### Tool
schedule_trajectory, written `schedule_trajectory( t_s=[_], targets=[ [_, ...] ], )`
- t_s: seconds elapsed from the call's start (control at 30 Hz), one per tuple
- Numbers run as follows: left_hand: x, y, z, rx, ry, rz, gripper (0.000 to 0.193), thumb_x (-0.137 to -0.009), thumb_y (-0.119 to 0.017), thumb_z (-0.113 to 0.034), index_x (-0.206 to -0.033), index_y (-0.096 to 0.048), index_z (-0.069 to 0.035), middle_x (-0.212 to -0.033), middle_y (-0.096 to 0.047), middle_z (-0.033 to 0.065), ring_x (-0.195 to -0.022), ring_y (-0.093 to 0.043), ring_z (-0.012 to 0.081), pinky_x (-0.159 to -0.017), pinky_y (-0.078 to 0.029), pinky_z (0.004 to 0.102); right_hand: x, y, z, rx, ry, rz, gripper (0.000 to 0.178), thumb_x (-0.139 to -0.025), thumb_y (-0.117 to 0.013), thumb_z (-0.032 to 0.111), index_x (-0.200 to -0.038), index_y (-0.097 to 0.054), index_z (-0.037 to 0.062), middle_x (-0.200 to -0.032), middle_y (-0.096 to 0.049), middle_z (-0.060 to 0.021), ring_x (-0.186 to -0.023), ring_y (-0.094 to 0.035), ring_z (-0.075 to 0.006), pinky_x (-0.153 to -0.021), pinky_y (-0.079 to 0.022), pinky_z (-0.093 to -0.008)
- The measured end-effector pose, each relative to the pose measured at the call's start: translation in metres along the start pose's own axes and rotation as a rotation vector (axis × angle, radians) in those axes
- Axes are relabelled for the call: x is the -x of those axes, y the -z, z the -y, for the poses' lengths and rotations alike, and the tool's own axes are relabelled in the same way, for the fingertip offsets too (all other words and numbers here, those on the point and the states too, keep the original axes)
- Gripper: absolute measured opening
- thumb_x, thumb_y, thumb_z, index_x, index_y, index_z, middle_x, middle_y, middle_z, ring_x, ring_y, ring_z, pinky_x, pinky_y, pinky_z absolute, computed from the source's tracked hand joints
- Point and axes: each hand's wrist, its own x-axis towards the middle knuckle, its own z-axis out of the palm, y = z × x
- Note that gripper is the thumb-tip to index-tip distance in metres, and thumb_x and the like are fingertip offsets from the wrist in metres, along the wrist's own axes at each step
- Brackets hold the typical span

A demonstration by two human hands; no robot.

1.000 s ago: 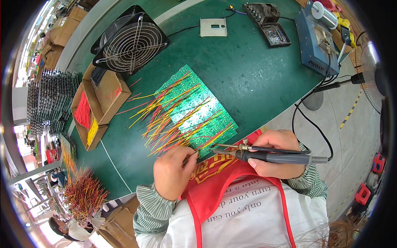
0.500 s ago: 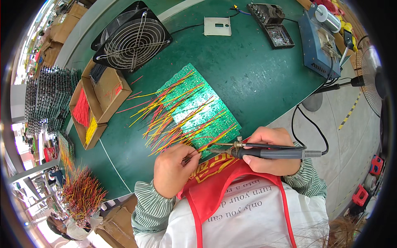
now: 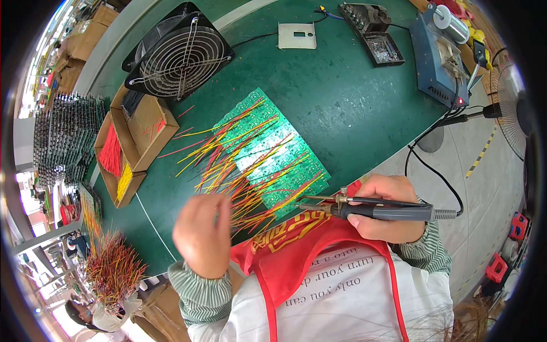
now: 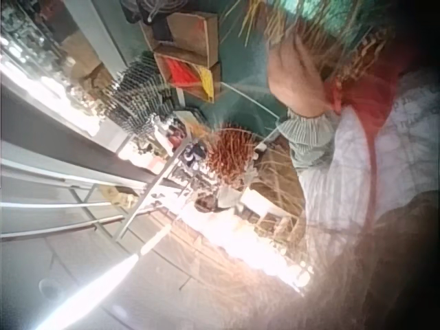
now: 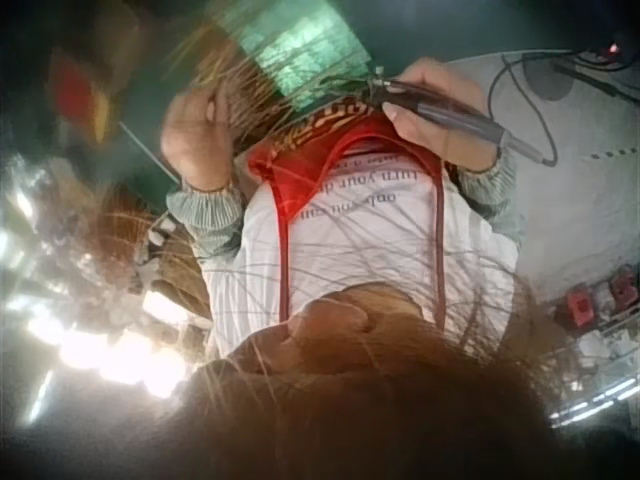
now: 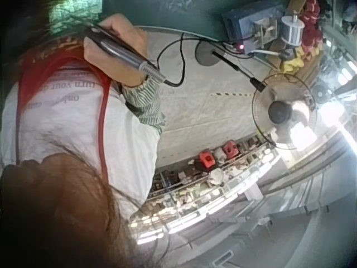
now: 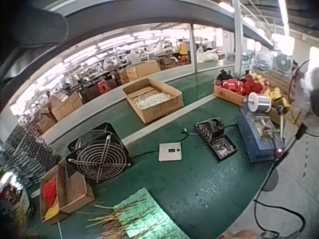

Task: The person solders multiple wires onto circuit boards at an industrial workbench. This is done using a soldering iron and solder wire.

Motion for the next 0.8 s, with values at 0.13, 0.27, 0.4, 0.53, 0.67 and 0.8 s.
schedule_trajectory(
  t_s=[0.13,0.27,0.4,0.53,0.67,0.8],
  targets=[
    [0.003,-0.001,-0.023,0.222,-0.134,0.152,0.006,-0.076,-0.068,-0.002,-0.081,-0.064,-0.001,-0.077,-0.061,0.0095,-0.064,-0.060,0.0224,-0.051,-0.046,0.0319,0.002,0.004,0.000,0.041,0.000,-0.015,0.018,-0.069,-0.072,0.007,-0.078,-0.057,0.0012,-0.059,-0.060,-0.0038,-0.050,-0.057,-0.0094,-0.047,-0.042,-0.0235],
    [0.002,-0.029,-0.031,0.336,-0.085,0.330,0.008,-0.076,-0.069,-0.008,-0.080,-0.063,-0.004,-0.076,-0.059,0.0068,-0.066,-0.060,0.0257,-0.058,-0.049,0.0353,0.004,0.003,-0.007,0.039,0.004,-0.060,0.018,-0.069,-0.072,0.007,-0.078,-0.057,0.0016,-0.058,-0.059,-0.0041,-0.050,-0.056,-0.0097,-0.047,-0.041,-0.0239],
    [0.001,-0.036,-0.029,0.349,-0.059,0.327,0.008,-0.076,-0.069,-0.009,-0.079,-0.062,-0.005,-0.076,-0.059,0.0068,-0.066,-0.060,0.0258,-0.058,-0.048,0.0352,0.003,0.003,-0.013,0.026,0.019,-0.068,0.018,-0.069,-0.072,0.007,-0.077,-0.057,0.0015,-0.059,-0.059,-0.0041,-0.050,-0.056,-0.0096,-0.047,-0.041,-0.0240],
    [-0.001,-0.037,-0.028,0.357,-0.058,0.344,0.008,-0.076,-0.069,-0.009,-0.079,-0.063,-0.005,-0.075,-0.059,0.0067,-0.065,-0.060,0.0255,-0.057,-0.048,0.0353,0.000,0.002,-0.012,0.035,0.021,-0.054,0.018,-0.070,-0.072,0.007,-0.077,-0.056,0.0014,-0.059,-0.060,-0.0039,-0.051,-0.057,-0.0094,-0.048,-0.042,-0.0236],
    [-0.002,-0.035,-0.029,0.337,-0.062,0.359,0.008,-0.076,-0.069,-0.010,-0.079,-0.063,-0.005,-0.075,-0.059,0.0064,-0.065,-0.061,0.0250,-0.056,-0.048,0.0354,-0.003,0.003,-0.007,0.012,-0.014,-0.029,0.018,-0.069,-0.071,0.007,-0.076,-0.056,0.0012,-0.059,-0.061,-0.0040,-0.051,-0.058,-0.0094,-0.048,-0.043,-0.0235],
    [-0.003,-0.034,-0.030,0.330,-0.063,0.362,0.008,-0.076,-0.069,-0.010,-0.079,-0.063,-0.005,-0.075,-0.059,0.0064,-0.065,-0.061,0.0249,-0.056,-0.048,0.0354,-0.001,0.006,-0.011,-0.010,0.035,-0.061,0.018,-0.069,-0.071,0.006,-0.077,-0.056,0.0008,-0.059,-0.061,-0.0045,-0.051,-0.058,-0.0092,-0.047,-0.043,-0.0235]
  ],
)
